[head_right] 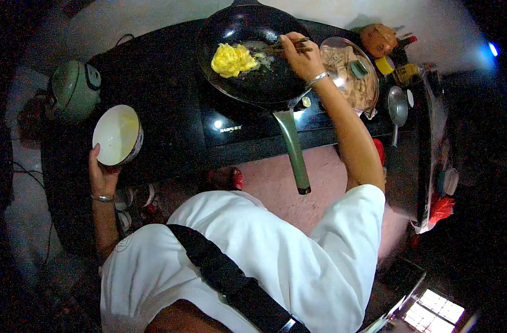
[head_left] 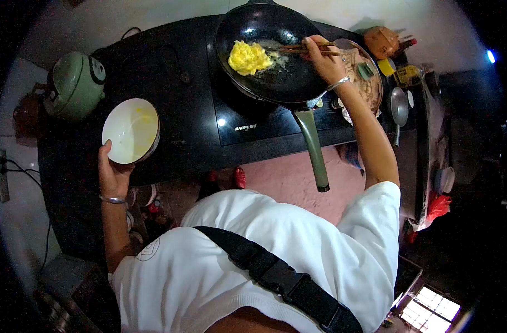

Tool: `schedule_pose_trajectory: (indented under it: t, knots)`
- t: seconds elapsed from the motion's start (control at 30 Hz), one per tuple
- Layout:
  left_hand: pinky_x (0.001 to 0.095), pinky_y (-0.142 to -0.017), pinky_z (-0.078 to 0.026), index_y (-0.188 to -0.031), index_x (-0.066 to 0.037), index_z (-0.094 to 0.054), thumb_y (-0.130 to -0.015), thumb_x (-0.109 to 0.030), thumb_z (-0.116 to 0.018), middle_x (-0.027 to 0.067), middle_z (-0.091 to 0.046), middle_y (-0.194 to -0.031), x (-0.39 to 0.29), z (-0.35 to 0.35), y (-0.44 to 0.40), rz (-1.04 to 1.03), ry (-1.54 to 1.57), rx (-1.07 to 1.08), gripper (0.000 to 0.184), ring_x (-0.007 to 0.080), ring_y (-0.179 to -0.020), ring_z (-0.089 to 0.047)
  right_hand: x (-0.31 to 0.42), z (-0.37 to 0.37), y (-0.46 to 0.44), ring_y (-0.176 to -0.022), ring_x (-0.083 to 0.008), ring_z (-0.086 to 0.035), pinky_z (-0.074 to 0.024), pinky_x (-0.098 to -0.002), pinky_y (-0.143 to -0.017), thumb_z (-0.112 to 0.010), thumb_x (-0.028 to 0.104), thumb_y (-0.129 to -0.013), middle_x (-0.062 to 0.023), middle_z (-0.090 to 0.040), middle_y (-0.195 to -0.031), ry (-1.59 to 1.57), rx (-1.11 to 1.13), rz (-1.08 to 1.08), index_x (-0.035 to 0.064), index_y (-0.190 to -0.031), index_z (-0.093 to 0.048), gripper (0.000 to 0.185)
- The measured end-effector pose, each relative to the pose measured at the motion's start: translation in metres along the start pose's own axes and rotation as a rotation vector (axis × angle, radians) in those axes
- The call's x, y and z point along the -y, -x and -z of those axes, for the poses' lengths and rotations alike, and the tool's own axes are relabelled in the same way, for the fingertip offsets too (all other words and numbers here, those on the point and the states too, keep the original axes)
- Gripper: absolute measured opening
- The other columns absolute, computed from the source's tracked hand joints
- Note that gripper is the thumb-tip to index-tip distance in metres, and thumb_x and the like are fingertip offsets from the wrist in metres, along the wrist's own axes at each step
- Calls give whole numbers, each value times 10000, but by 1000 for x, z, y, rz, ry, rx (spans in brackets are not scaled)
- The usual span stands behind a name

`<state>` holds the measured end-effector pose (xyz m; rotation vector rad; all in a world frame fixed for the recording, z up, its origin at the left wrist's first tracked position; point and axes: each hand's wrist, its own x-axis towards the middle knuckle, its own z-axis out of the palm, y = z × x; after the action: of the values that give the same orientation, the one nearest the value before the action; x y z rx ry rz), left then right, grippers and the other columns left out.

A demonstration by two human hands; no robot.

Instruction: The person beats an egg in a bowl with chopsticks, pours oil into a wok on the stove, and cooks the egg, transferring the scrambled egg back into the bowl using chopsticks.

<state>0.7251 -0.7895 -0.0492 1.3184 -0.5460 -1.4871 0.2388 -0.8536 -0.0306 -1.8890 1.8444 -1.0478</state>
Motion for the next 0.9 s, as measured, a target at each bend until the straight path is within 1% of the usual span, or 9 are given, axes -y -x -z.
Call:
schedule_pose_trajectory:
  t: [0.03, 0.07, 0.2, 0.3, 0.4, 0.6, 0.83, 0.87, 0.9]
  knots:
    - [280, -640, -497, -1151, -32, -455, -798, -393, -521, 97, -548, -1044, 0, -2, 1, -4, 1, -10, 510, 190, -893, -567, -2, 1, -2, -670, -275, -592, -456, -328, -592, -507, 239, -854, -140, -594, -735, 109, 3, -22, 22, -845, -567, 226]
    - [284, -649, -500, -1154, -32, -452, -798, -392, -520, 98, -548, -1047, 0, 0, -1, 3, -1, 5, 511, 192, -899, -567, -2, -5, 1, -656, -277, -592, -455, -323, -590, -497, 253, -859, -142, -588, -711, 128, -61, 99, 18, -830, -565, 247]
    - [303, -679, -508, -1165, -32, -444, -801, -386, -518, 106, -542, -1066, -1, 1, -7, 23, 15, 41, 512, 205, -928, -564, -1, -12, 5, -666, -295, -590, -456, -324, -592, -506, 241, -854, -147, -588, -715, -49, 3, 20, 17, -831, -564, 232]
    - [317, -691, -512, -1167, -31, -443, -800, -382, -522, 110, -538, -1078, -2, -1, -5, 18, 18, 50, 513, 212, -944, -561, 9, -5, 10, -688, -306, -583, -459, -329, -601, -518, 222, -849, -153, -582, -754, -22, 31, 22, 18, -842, -559, 208]
    - [322, -693, -514, -1168, -31, -441, -799, -381, -524, 111, -537, -1082, -2, 0, -6, 20, 21, 57, 515, 215, -947, -561, 0, -5, 9, -695, -320, -572, -458, -334, -608, -526, 211, -845, -152, -570, -772, 125, 20, 232, 19, -842, -556, 195]
    - [317, -684, -514, -1172, -29, -439, -799, -383, -521, 116, -532, -1087, 0, 3, -10, 25, 20, 37, 520, 215, -949, -559, 11, -3, 15, -699, -328, -562, -453, -340, -611, -532, 196, -839, -147, -562, -785, 78, 80, 248, 17, -847, -553, 180]
    - [287, -641, -500, -1167, -31, -440, -788, -387, -534, 111, -536, -1068, -1, -4, -5, 5, 18, 25, 527, 204, -906, -563, 10, 17, 0, -656, -269, -584, -450, -308, -588, -540, 195, -833, -138, -598, -759, -19, -85, -26, 27, -845, -571, 171]
    - [288, -645, -499, -1166, -33, -441, -788, -387, -534, 111, -537, -1066, -1, -4, -4, 14, 10, 15, 526, 203, -904, -563, 2, 19, -5, -689, -120, -597, -476, -235, -596, -474, 187, -884, -78, -598, -737, 137, -67, 4, -15, -883, -554, 218]
    - [289, -649, -498, -1165, -34, -442, -788, -387, -535, 110, -537, -1064, -2, -4, -4, 21, 2, 5, 525, 201, -901, -563, -3, 16, -3, -679, -146, -593, -467, -253, -591, -497, 190, -867, -92, -597, -736, 80, -57, -17, -1, -878, -562, 201]
